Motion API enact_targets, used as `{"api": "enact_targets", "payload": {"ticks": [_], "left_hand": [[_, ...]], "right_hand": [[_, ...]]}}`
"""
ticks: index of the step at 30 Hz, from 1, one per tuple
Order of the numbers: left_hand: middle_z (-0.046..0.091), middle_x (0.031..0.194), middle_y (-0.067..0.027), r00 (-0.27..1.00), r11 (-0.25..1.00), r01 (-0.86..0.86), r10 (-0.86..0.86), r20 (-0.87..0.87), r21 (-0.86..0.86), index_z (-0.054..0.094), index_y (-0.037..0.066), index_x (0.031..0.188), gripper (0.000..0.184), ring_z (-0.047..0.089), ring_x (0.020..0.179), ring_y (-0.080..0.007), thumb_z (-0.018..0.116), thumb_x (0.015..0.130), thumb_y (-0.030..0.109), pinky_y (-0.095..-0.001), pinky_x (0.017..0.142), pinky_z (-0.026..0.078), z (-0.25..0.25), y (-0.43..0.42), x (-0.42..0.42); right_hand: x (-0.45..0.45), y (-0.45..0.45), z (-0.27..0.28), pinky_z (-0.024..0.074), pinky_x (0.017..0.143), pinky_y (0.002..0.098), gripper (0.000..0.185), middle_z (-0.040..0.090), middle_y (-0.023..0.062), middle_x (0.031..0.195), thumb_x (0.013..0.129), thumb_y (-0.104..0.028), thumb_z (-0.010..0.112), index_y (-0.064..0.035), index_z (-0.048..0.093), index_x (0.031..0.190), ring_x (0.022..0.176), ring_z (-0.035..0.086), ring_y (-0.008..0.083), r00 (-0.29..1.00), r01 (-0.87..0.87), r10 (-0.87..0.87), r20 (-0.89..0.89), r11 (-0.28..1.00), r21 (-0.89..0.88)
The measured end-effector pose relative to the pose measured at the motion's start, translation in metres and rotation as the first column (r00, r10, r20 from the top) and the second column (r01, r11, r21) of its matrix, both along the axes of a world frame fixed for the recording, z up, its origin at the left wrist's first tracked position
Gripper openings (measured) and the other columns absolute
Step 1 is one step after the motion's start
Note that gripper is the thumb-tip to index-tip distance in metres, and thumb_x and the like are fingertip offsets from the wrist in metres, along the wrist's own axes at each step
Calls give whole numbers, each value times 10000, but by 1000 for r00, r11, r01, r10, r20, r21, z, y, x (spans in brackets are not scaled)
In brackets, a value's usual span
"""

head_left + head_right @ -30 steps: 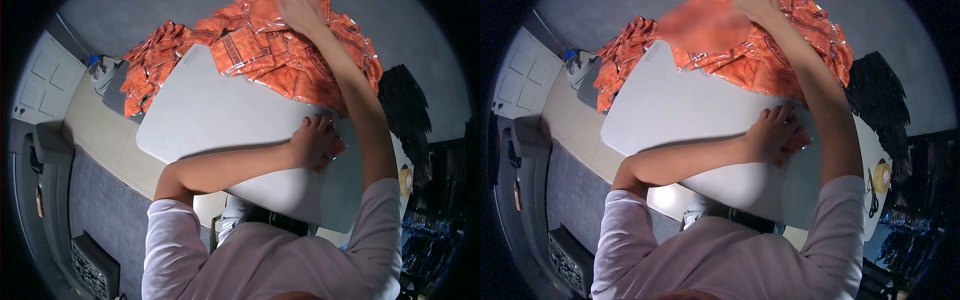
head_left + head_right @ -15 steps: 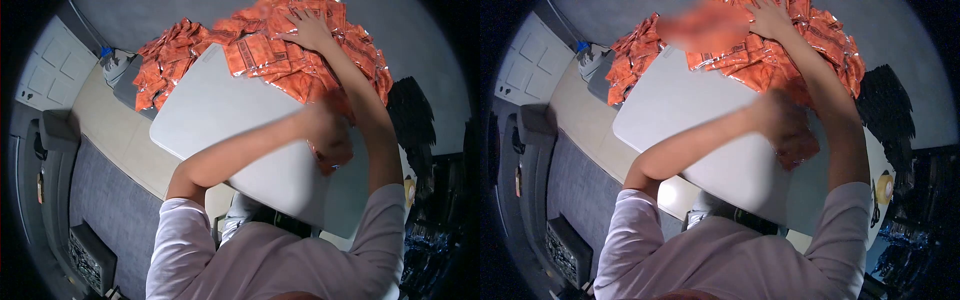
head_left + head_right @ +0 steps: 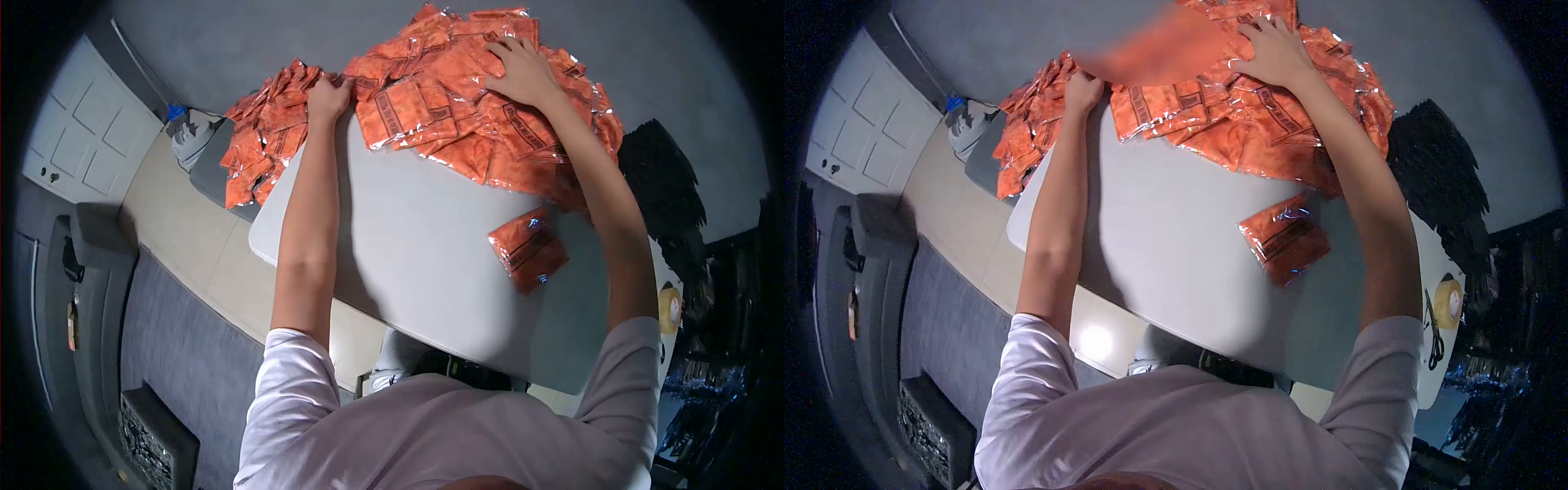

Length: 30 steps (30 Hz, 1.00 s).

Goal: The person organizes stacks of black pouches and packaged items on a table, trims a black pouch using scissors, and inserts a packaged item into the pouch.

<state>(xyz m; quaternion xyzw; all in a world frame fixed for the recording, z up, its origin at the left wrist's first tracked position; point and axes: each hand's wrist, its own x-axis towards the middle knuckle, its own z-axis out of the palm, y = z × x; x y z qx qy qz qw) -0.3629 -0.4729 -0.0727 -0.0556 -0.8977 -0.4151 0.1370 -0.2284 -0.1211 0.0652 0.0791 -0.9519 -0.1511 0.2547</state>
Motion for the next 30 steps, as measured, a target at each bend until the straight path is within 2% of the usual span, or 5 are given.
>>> {"api": "enact_targets", "payload": {"ticks": [12,14,17,22,30], "left_hand": [[726,1061,-146,897,919,375,-325,-299,124,687,38,1110,373,702,919,-300,722,903,346,-412,850,544,13,60,53],[714,1096,-152,877,921,382,-337,-341,73,676,41,1138,369,691,973,-317,707,915,333,-422,879,537,14,61,55],[684,1164,-167,856,934,357,-334,-395,-16,652,44,1187,368,665,1068,-349,682,933,309,-445,929,522,14,63,56],[626,1242,-196,893,956,280,-291,-344,-84,616,50,1245,398,621,1158,-383,665,937,298,-475,975,501,14,66,60],[617,1160,-138,876,713,453,-245,-415,536,593,59,1335,485,599,961,-235,656,863,-35,-335,847,501,-2,58,31]], "right_hand": [[45,121,14,372,1121,637,681,500,118,1530,862,-535,675,-189,594,1442,1399,447,404,907,418,-414,-80,907,53],[12,182,-30,358,1136,612,653,500,125,1531,912,-552,615,-179,589,1448,1382,468,406,958,271,-285,-20,928,-255],[61,75,13,389,1148,523,598,526,184,1479,968,-472,596,-91,585,1429,1372,478,392,947,156,-167,-275,986,-59],[75,-42,-17,415,1105,557,585,567,194,1383,938,-397,688,-84,574,1419,1325,507,381,978,-207,205,-32,977,-53],[52,-36,-6,479,1000,595,420,631,169,1277,846,-287,768,-75,701,1202,1242,561,393,989,76,-66,136,994,-73]]}}
